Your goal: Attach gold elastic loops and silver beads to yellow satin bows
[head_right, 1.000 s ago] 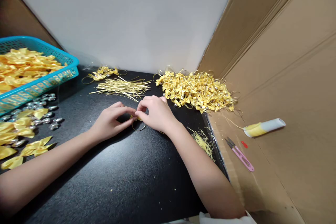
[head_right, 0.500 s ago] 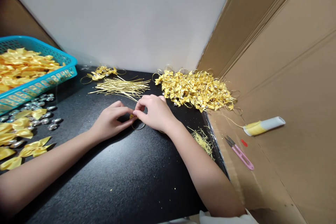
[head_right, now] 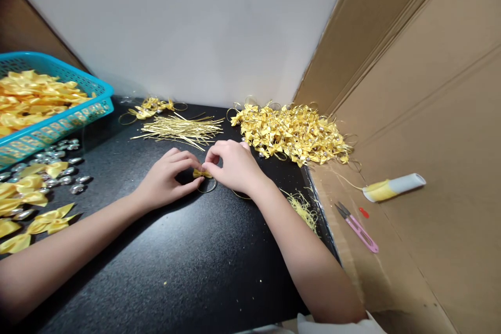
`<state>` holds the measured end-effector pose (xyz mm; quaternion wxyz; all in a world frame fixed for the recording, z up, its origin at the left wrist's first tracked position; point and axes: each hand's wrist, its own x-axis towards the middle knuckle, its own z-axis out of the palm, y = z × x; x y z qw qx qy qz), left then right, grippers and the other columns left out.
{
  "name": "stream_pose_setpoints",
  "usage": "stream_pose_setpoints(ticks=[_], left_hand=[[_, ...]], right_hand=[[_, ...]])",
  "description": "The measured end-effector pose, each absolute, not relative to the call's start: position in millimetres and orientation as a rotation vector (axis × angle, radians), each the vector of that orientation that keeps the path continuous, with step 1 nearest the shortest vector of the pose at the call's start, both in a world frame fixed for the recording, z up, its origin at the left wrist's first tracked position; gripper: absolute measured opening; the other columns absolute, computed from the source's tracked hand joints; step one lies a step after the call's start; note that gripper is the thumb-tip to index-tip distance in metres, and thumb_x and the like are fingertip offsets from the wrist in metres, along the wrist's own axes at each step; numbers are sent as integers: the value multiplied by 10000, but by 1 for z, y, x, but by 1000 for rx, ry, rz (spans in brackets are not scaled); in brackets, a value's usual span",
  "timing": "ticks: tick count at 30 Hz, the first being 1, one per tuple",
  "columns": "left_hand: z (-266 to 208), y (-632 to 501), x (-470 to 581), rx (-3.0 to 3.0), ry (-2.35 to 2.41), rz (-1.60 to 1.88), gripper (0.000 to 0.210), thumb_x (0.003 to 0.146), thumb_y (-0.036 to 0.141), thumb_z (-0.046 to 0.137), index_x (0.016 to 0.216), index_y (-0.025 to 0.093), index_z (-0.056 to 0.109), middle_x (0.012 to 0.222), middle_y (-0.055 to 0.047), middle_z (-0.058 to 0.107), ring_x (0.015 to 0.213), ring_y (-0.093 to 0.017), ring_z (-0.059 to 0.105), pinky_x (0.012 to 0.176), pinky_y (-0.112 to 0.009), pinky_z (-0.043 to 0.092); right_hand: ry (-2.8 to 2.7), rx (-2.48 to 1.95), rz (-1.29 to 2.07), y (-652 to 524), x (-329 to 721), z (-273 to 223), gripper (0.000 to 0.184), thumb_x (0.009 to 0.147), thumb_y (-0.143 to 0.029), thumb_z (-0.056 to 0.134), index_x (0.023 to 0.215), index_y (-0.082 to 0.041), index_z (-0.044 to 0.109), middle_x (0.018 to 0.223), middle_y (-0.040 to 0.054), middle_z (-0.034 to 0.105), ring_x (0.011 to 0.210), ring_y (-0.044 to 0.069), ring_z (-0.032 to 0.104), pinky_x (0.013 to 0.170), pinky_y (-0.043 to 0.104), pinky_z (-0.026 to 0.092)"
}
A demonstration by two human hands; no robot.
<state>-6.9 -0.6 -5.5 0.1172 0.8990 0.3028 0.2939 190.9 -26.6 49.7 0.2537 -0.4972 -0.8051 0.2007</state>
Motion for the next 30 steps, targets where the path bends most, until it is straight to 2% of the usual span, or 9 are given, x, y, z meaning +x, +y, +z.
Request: stream_pose_setpoints(ticks=[11,19,30], left_hand=[[-5,-3,-7,2615,885,863,79,784,224,585,838,182,624,839,-39,664,764,-199,524,727,-339,421],[-7,0,-6,2631,877,851,136,857,254,564,818,172,665,811,-47,650,751,-197,524,709,-342,413],[-8,-1,-7,2686,914,842,134,846,238,566,804,173,676,795,-49,640,728,-198,503,679,-333,406]], right_hand=[[-2161,-1362,514,-24,194,49,101,826,-187,641,727,-184,627,799,-10,641,810,146,559,793,331,352],[-2153,-1353,512,-24,194,49,105,825,-189,647,722,-180,630,794,-10,641,802,146,564,782,326,357],[-2149,-1329,526,-25,195,52,113,827,-194,652,716,-182,632,795,-11,644,807,147,569,788,335,365]])
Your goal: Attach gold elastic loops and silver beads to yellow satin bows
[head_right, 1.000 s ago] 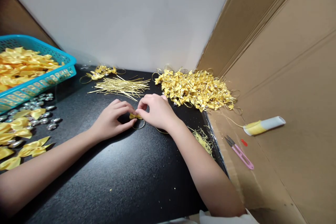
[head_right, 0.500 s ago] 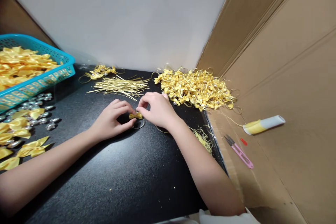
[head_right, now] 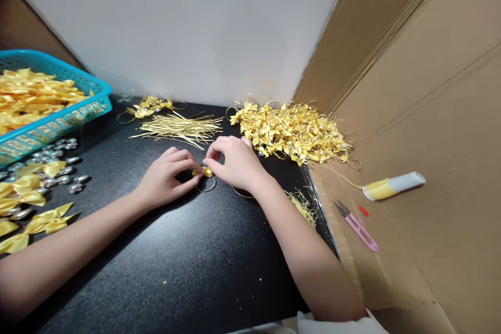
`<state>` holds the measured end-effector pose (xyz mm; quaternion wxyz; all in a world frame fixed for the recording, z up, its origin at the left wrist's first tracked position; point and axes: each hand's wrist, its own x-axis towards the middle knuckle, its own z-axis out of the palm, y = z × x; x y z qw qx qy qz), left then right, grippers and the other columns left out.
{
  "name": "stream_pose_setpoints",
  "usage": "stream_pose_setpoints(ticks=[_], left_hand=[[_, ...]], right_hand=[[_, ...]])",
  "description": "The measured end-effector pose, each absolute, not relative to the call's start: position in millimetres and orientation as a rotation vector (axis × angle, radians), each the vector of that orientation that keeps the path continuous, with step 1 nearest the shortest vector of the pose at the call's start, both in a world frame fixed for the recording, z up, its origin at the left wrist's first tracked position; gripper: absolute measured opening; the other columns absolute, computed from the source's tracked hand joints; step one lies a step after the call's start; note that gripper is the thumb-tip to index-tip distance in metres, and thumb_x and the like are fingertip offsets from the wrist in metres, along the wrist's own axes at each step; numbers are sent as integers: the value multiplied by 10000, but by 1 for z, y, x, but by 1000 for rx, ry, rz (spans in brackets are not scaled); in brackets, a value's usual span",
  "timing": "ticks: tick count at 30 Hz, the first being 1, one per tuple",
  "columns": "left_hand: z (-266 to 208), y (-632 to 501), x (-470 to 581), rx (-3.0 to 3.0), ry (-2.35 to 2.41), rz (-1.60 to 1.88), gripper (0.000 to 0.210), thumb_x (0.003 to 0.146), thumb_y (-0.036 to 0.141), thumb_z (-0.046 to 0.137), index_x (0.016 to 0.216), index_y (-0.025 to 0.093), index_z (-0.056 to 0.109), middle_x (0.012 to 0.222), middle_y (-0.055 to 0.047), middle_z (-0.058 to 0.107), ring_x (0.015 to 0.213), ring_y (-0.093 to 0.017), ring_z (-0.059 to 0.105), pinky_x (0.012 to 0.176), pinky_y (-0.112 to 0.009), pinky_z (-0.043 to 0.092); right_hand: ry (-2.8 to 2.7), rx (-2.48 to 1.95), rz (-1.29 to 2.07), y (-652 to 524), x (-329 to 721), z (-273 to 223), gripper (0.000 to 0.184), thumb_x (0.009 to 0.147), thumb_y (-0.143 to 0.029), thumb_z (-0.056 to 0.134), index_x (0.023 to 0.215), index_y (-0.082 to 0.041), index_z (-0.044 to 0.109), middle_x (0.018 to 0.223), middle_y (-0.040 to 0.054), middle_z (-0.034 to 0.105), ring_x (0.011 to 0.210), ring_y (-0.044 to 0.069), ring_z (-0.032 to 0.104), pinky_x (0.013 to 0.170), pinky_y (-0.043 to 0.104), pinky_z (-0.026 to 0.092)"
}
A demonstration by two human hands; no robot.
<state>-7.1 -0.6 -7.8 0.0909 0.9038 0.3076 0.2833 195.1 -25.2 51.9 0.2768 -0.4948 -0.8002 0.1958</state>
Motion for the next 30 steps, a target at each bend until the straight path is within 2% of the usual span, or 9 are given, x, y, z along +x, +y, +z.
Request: stream_pose_setpoints(ticks=[12,17,30], left_hand=[[-9,-1,-6,2649,910,887,109,833,263,611,868,166,645,830,-49,641,770,-203,510,709,-335,414],[-9,0,-6,2663,890,899,119,858,244,586,830,173,678,800,-47,611,750,-196,488,686,-324,407],[-9,0,-2,2663,982,821,111,813,221,568,786,166,660,810,-57,611,764,-208,491,712,-348,425]], right_hand=[[-2146,-1319,526,-25,195,51,109,824,-180,651,716,-182,633,796,-13,648,802,142,568,779,324,365],[-2148,-1320,525,-25,195,51,113,823,-184,653,712,-182,631,799,-8,650,806,147,570,779,327,368],[-2167,-1374,558,-25,200,55,113,812,-188,662,702,-184,636,773,2,644,768,152,569,750,319,401]])
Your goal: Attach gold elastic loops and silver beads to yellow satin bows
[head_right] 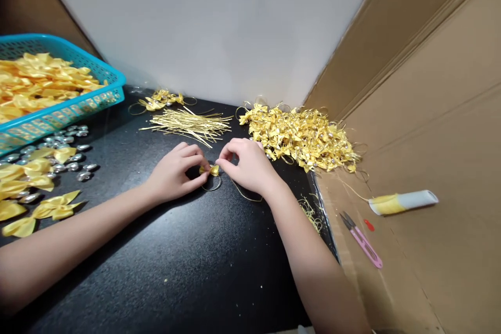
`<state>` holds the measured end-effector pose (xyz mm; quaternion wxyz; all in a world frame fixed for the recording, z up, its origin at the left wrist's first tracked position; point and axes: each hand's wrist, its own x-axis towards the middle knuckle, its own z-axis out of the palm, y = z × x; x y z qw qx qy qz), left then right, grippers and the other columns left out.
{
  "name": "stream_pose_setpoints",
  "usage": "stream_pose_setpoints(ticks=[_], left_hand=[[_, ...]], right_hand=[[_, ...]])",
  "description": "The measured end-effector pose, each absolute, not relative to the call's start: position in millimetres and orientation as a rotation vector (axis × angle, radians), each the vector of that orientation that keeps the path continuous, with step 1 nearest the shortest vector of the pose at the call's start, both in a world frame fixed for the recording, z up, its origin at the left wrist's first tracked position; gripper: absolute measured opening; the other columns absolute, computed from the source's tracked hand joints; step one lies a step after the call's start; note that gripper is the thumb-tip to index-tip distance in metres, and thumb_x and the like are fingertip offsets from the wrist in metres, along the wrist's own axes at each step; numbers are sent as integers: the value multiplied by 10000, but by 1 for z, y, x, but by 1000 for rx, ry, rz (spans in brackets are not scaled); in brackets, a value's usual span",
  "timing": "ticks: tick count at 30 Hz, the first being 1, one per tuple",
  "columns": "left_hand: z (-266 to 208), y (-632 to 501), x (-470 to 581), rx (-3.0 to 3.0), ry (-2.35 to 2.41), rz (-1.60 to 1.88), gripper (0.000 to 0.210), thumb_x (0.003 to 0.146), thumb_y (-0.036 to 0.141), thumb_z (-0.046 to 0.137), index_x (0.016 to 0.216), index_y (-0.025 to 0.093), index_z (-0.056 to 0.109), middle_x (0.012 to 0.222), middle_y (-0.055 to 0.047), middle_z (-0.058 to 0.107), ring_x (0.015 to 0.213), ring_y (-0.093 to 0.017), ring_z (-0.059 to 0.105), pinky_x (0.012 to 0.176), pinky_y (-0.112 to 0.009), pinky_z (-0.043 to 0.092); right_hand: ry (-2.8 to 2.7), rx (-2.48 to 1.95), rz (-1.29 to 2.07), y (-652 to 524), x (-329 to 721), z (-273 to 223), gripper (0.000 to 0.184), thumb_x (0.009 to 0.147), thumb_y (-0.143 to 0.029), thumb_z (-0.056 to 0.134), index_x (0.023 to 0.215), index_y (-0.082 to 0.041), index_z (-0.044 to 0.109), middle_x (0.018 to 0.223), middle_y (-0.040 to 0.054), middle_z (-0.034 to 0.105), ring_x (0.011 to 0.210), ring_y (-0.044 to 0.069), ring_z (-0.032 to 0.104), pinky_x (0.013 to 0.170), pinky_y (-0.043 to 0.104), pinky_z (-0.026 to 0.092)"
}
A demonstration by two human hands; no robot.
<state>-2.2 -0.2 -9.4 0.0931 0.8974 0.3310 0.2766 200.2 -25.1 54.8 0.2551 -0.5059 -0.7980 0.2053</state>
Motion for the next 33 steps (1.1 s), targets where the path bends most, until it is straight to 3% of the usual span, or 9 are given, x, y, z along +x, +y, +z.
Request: stream_pose_setpoints(ticks=[6,16,22,33], left_hand=[[-8,-2,0,2632,1032,819,117,801,225,562,735,178,647,778,-48,600,726,-196,467,694,-339,416],[-9,-1,0,2519,1053,890,38,744,194,584,750,175,617,785,-43,593,738,-195,464,700,-334,414],[-8,-1,-1,2445,1011,879,122,691,195,633,810,179,613,841,-37,581,805,-204,475,740,-329,417],[-11,2,-1,2426,966,889,104,803,276,638,784,196,702,817,-41,579,795,-201,480,733,-335,414]], right_hand=[[-2148,-1337,704,-25,208,58,93,805,-171,654,715,-185,637,758,-1,642,735,140,583,717,296,450],[-2127,-1346,767,-24,211,59,122,821,-196,645,702,-191,622,746,-1,633,724,147,569,701,302,433],[-2119,-1353,740,-24,212,58,122,832,-219,648,714,-191,629,759,7,640,739,157,581,721,312,438],[-2127,-1347,706,-24,210,58,122,828,-216,643,708,-198,631,755,12,645,743,164,586,729,322,445]])
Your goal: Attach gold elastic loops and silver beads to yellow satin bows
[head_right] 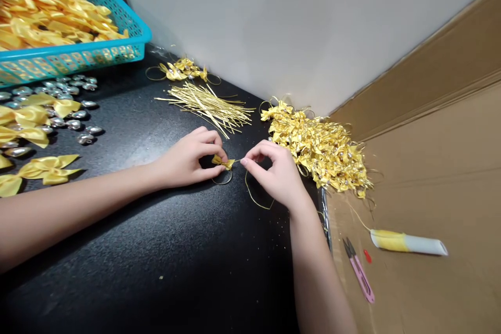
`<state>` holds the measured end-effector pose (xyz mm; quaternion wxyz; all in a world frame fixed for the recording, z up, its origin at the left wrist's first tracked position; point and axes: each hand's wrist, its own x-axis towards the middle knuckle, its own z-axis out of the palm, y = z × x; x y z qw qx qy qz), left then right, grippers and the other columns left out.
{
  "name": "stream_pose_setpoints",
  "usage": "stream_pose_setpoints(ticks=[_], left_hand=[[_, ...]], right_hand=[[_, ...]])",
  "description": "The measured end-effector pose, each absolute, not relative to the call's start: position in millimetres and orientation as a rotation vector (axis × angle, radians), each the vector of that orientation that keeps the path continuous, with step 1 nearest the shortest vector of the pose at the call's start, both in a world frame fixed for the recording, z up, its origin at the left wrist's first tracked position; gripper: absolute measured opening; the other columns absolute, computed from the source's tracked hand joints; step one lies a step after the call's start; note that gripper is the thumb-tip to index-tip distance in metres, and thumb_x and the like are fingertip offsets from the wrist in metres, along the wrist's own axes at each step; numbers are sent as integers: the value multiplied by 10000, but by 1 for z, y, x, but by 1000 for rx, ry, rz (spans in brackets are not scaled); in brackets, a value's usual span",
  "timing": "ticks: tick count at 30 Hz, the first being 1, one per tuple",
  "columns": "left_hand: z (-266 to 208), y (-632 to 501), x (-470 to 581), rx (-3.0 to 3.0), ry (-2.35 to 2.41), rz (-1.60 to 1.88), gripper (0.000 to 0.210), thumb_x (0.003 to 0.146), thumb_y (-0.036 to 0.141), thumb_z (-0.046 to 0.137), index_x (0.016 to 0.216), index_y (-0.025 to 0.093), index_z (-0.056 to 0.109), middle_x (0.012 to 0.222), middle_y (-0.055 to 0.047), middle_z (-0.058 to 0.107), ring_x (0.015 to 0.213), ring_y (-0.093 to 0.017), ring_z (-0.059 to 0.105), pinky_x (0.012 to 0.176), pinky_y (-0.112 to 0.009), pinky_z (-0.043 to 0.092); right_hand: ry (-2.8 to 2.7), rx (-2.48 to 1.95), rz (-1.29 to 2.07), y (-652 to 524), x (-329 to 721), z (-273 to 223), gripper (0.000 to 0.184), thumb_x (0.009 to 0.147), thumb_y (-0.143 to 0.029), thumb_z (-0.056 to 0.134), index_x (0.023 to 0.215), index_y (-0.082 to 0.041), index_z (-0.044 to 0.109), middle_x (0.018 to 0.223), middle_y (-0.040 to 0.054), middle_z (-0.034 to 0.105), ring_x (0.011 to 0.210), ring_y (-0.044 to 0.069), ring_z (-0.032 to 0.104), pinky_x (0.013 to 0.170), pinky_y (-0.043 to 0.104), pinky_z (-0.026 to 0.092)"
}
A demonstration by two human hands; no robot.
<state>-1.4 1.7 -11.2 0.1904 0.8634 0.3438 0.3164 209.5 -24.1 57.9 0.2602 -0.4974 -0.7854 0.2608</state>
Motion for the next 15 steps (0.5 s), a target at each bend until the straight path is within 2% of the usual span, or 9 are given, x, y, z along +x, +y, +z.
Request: stream_pose_setpoints(ticks=[15], left_hand=[[-12,2,-2,2456,995,905,159,832,272,606,748,202,721,780,-39,573,767,-194,469,711,-335,406]], right_hand=[[-2121,-1351,725,-24,217,62,138,833,-244,648,704,-200,628,776,17,640,758,169,584,740,329,451]])
